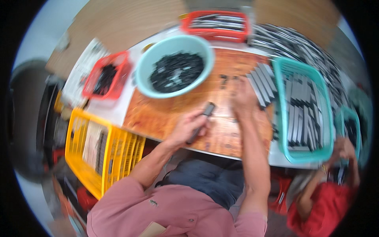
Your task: The person assembles markers by inserting black caps into silver barrels. They pick up a barrel, insert a cap, and place the completed marker into a yellow basket. Another person works alongside at the same table.
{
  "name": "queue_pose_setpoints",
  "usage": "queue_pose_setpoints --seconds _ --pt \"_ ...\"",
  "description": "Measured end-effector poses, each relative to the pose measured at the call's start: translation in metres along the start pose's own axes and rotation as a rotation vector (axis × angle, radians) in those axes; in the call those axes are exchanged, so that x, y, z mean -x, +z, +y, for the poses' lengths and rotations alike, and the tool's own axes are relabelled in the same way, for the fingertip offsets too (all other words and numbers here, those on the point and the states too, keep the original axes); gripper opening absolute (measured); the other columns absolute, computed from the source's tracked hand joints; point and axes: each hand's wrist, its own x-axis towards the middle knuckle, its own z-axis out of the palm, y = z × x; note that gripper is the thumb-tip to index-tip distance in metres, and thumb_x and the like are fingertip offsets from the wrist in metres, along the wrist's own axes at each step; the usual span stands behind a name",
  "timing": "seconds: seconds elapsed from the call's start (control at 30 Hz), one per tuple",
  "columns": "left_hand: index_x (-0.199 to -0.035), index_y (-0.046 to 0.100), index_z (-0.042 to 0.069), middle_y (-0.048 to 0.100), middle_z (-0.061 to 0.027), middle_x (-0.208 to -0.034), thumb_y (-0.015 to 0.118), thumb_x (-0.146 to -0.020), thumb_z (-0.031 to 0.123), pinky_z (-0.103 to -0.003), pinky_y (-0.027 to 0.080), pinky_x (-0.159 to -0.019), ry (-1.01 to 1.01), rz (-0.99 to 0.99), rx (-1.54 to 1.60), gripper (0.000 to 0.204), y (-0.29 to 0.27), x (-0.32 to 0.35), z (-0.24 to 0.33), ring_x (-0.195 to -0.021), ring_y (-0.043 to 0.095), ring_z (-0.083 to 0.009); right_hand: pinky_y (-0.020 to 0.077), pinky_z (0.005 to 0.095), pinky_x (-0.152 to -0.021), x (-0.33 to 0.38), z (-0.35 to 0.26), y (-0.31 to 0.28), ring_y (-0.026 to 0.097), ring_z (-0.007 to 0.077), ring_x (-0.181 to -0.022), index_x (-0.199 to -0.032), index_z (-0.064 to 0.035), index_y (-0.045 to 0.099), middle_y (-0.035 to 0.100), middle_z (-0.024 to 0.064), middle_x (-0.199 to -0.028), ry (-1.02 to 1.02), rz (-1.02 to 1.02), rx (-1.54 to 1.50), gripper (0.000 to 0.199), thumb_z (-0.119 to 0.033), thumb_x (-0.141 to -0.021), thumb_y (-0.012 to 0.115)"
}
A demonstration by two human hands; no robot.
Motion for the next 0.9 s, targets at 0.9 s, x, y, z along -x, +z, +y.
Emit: queue_pose_setpoints --seconds 0.9 --pt "-0.148 0.041 0.002 0.07 -0.0156 -0.109 0.08 -0.083 0.01 -0.033 0.057 -0.055 -0.151 1.58 -0.651 0.076 -0.497 0.271 0.043 -0.079 0.071 -0.0222 0.0523 0.0349 -0.076 0.0 0.021 0.003 0.065 0.0188 -0.086 -0.116 -0.0002 0.062 0.069 0.0122 -0.099 0.021 -0.184 0.147 0.026 -0.024 -0.108 0.054"
